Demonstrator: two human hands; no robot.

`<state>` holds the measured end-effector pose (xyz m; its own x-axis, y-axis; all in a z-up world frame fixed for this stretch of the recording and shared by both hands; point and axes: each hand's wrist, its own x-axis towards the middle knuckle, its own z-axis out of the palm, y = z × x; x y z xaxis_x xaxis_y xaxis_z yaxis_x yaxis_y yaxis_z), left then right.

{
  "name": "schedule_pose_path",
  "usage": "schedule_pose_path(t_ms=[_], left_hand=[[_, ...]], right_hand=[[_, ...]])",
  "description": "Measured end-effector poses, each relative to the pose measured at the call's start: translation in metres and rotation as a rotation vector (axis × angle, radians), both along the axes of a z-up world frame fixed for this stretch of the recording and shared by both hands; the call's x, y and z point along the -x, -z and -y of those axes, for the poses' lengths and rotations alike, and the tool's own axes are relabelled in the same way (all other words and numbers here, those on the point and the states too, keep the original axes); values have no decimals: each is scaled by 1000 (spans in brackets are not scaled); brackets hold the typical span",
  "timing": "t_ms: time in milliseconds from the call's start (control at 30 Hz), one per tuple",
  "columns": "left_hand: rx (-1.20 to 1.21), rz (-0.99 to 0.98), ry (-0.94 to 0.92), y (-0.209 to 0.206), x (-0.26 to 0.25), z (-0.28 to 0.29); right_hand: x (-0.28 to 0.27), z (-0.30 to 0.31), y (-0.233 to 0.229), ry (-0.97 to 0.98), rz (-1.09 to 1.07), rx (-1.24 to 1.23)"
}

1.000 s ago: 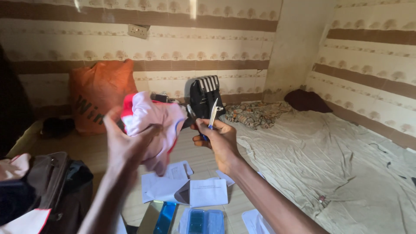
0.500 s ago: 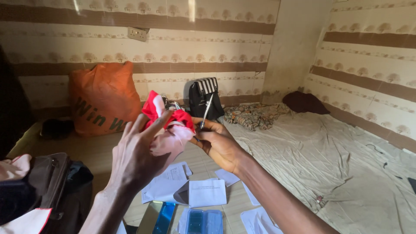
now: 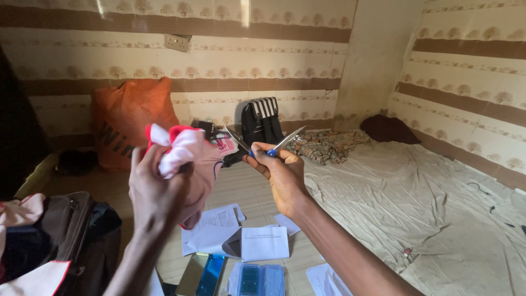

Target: Organizing and inspecting pens, a geometric compass, and papers on the floor.

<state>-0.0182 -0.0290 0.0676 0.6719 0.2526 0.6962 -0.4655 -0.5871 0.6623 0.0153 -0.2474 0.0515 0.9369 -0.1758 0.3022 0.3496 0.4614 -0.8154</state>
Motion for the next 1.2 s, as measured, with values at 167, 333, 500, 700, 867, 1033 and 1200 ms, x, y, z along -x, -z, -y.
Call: schedule_pose_path(t_ms=[167,333,500,700,867,1033,1200], left_hand=[[-314,387,19,-4,23,22],[-424,449,-54,7,13,13],[-301,407,-98,-2,17,8],[-489,468,-97,16,6,4],[-119,186,-115,22,-18,-26],[-235,63,119,-19,10,-12],[-556,-31,133,-19,22,4]], right_hand=[[-15,-8,21,9,-46,63],[-6,-17,18,-74,-29,83],[-6,-16,15,-75,6,117],[-7,-7,15,-134,-35,55],[-5,1,9,-174,-38,-77],[-29,8,26,-234,-94,-122],[-16,-2,14,-236,-64,-16]])
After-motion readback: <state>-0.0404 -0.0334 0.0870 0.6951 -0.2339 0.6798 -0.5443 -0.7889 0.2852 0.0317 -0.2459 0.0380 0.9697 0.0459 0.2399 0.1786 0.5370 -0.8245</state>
